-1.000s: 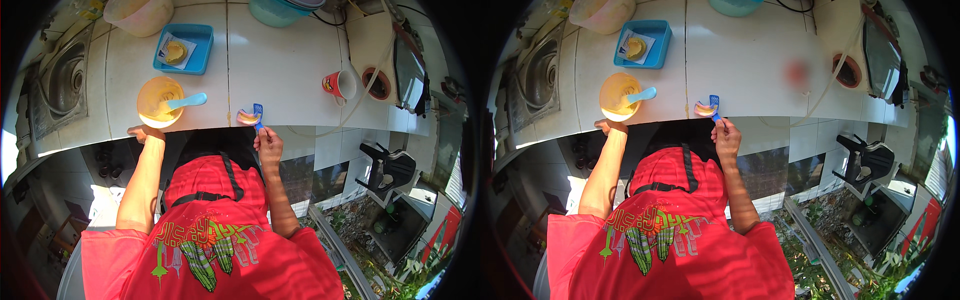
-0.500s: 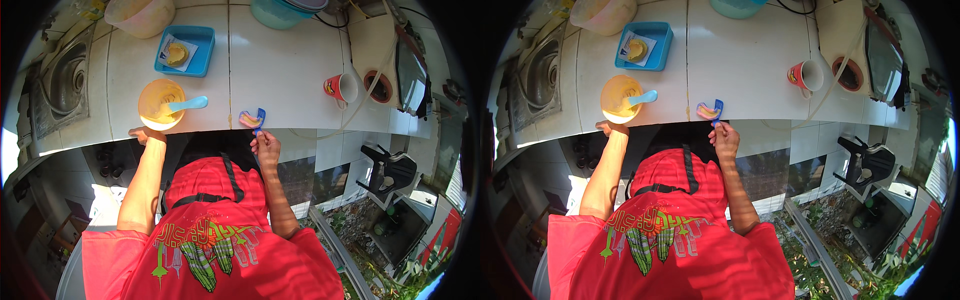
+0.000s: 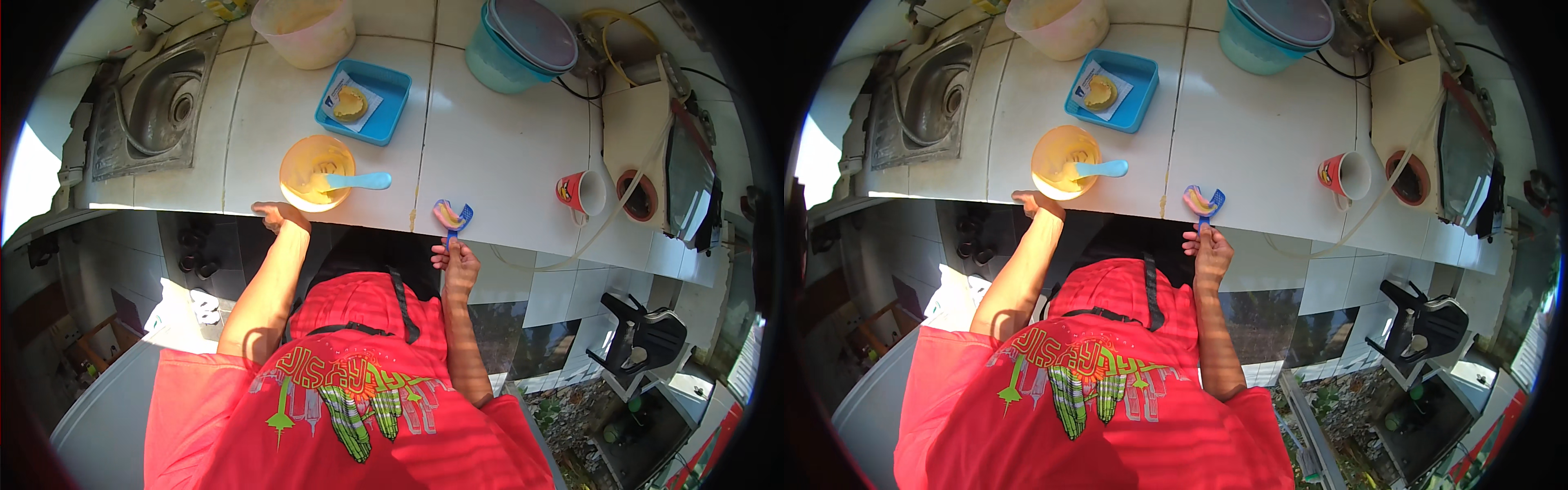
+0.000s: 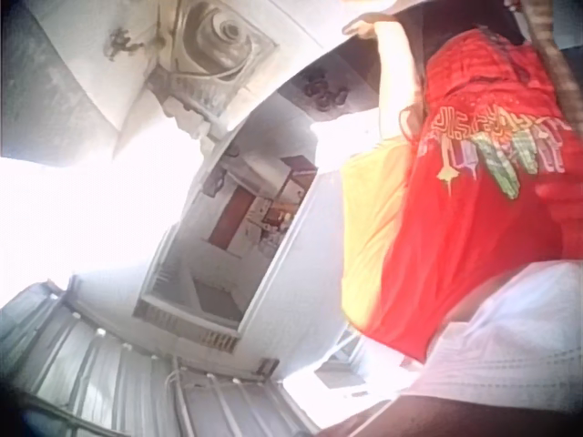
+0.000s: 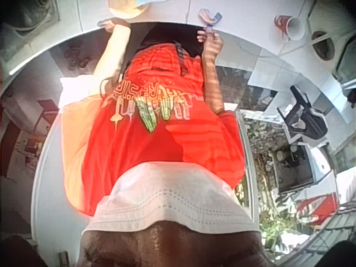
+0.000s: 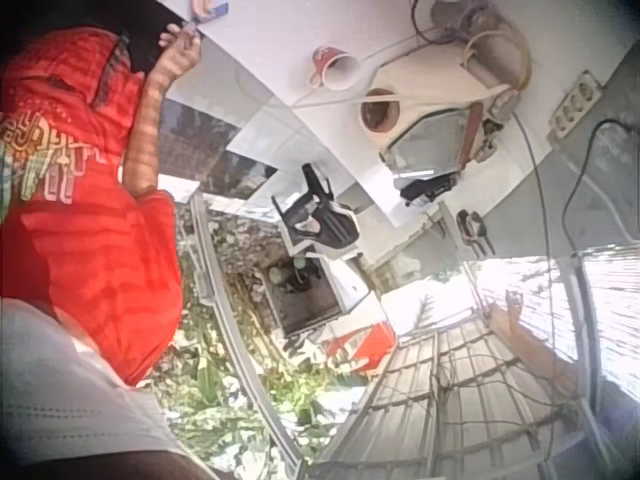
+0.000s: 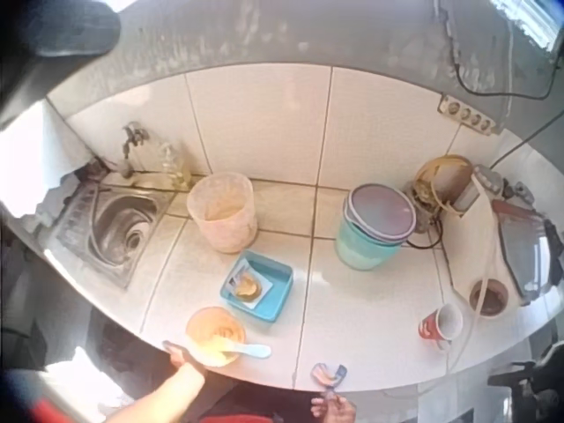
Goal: Mixing dental alginate powder with water in a rubber bowl to prepare for a dental impression.
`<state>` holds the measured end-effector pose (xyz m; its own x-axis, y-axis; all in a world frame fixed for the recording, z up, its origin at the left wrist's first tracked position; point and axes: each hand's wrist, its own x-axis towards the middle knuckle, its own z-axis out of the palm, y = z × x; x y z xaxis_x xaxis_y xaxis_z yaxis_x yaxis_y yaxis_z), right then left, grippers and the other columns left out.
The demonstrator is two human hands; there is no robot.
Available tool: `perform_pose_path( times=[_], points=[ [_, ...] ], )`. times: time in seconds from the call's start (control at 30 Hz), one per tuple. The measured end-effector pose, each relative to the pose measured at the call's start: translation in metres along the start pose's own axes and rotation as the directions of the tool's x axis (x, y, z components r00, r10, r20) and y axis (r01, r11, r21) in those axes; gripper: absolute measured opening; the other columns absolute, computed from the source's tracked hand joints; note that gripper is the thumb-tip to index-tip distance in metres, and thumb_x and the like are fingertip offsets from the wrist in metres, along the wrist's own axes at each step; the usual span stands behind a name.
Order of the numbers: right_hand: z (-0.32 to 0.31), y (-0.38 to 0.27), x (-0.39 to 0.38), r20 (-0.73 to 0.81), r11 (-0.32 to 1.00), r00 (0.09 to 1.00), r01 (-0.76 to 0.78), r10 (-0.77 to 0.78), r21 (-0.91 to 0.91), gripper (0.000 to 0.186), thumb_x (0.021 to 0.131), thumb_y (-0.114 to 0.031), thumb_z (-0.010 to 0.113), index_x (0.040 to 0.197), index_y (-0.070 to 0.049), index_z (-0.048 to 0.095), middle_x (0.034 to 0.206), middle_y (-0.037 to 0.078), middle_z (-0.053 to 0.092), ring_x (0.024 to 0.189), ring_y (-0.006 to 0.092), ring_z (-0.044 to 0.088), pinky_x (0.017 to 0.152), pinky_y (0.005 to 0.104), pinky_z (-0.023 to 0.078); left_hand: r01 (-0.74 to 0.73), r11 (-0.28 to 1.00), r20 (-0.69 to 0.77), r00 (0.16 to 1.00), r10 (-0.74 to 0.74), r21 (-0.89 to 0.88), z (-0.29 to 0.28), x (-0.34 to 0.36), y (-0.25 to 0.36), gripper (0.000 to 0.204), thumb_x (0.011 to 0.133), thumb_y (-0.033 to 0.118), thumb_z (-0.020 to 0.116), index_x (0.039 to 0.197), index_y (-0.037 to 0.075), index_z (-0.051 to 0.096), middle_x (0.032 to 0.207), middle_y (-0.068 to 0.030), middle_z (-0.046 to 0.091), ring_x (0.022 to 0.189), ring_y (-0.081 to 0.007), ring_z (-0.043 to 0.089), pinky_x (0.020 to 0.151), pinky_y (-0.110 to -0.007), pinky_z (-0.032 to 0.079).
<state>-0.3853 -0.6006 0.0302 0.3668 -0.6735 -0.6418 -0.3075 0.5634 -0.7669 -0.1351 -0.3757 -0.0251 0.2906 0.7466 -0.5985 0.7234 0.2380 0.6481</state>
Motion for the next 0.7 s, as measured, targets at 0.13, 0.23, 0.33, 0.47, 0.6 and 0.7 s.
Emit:
perform_pose_path(
  times=[0.13, 0.23, 0.33, 0.47, 0.6, 0.7],
  points=[
    [-0.011, 0.003, 0.000, 0.074, 0.998, 0.995, -0.067, 0.067, -0.011, 0.046, 0.097, -0.039, 0.056, 0.105, 0.006, 0.061, 0.082, 0.015, 0.070, 0.060, 0.0178, 0.066, 0.053, 0.0259, 0.054, 0.058, 0.998, -0.001, 0.998, -0.058, -0.023, -0.005, -0.028, 0.009, 0.084, 0.090, 0.068, 0.026, 0.135, 0.000, 0.046, 0.135, -0.0236, 0.050, 0.123, -0.0372, 0.050, 0.105, -0.047, 0.038],
    [-0.032, -0.001, -0.018, 0.070, 0.976, 0.996, -0.034, 0.050, -0.213, 0.046, 0.099, -0.041, 0.051, 0.100, 0.004, 0.061, 0.076, 0.015, 0.069, 0.052, 0.0147, 0.062, 0.045, 0.0236, 0.048, 0.036, 0.999, 0.012, 0.999, -0.036, -0.001, -0.009, -0.034, 0.007, 0.084, 0.089, 0.069, 0.027, 0.139, 0.003, 0.042, 0.138, -0.0224, 0.048, 0.124, -0.0389, 0.049, 0.107, -0.046, 0.037],
    [-0.044, -0.019, -0.039, 0.158, 0.910, 0.965, 0.250, -0.207, -0.331, 0.035, 0.100, -0.031, 0.051, 0.091, 0.001, 0.062, 0.064, 0.006, 0.061, 0.049, 0.0084, 0.053, 0.043, 0.0208, 0.040, 0.023, 0.994, 0.128, 0.992, -0.010, -0.107, -0.018, -0.026, 0.003, 0.081, 0.090, 0.071, 0.029, 0.142, 0.009, 0.039, 0.140, -0.0191, 0.047, 0.125, -0.0357, 0.049, 0.107, -0.042, 0.037],
    [-0.013, -0.072, -0.048, 0.329, 0.745, 0.803, 0.589, -0.496, -0.314, 0.024, 0.099, -0.021, 0.054, 0.093, 0.000, 0.061, 0.070, 0.005, 0.061, 0.056, 0.0077, 0.054, 0.051, 0.0209, 0.043, 0.392, 0.899, 0.590, 0.779, -0.212, -0.194, -0.045, -0.019, 0.011, 0.071, 0.095, 0.064, 0.030, 0.142, 0.011, 0.039, 0.140, -0.0136, 0.047, 0.126, -0.0320, 0.047, 0.107, -0.055, 0.032],
    [0.051, -0.135, -0.044, 0.502, 0.344, 0.470, 0.880, -0.726, -0.327, 0.014, 0.092, -0.009, 0.057, 0.100, 0.002, 0.061, 0.092, 0.012, 0.063, 0.080, 0.0199, 0.061, 0.069, 0.0322, 0.049, 0.600, 0.780, 0.837, 0.509, -0.204, -0.175, -0.085, -0.033, 0.035, 0.070, 0.093, 0.056, 0.040, 0.145, 0.010, 0.032, 0.148, -0.0161, 0.036, 0.134, -0.0376, 0.037, 0.111, -0.060, 0.022],
    [0.094, -0.167, -0.048, 0.687, 0.017, 0.268, 0.937, -0.675, -0.348, 0.019, 0.086, -0.004, 0.061, 0.105, 0.000, 0.061, 0.108, 0.016, 0.060, 0.098, 0.0298, 0.058, 0.082, 0.0405, 0.048, 0.612, 0.783, 0.888, 0.413, -0.202, -0.106, -0.122, -0.041, 0.050, 0.082, 0.091, 0.052, 0.049, 0.151, 0.007, 0.017, 0.153, -0.0187, 0.026, 0.138, -0.0367, 0.030, 0.112, -0.059, 0.021]
  ],
)
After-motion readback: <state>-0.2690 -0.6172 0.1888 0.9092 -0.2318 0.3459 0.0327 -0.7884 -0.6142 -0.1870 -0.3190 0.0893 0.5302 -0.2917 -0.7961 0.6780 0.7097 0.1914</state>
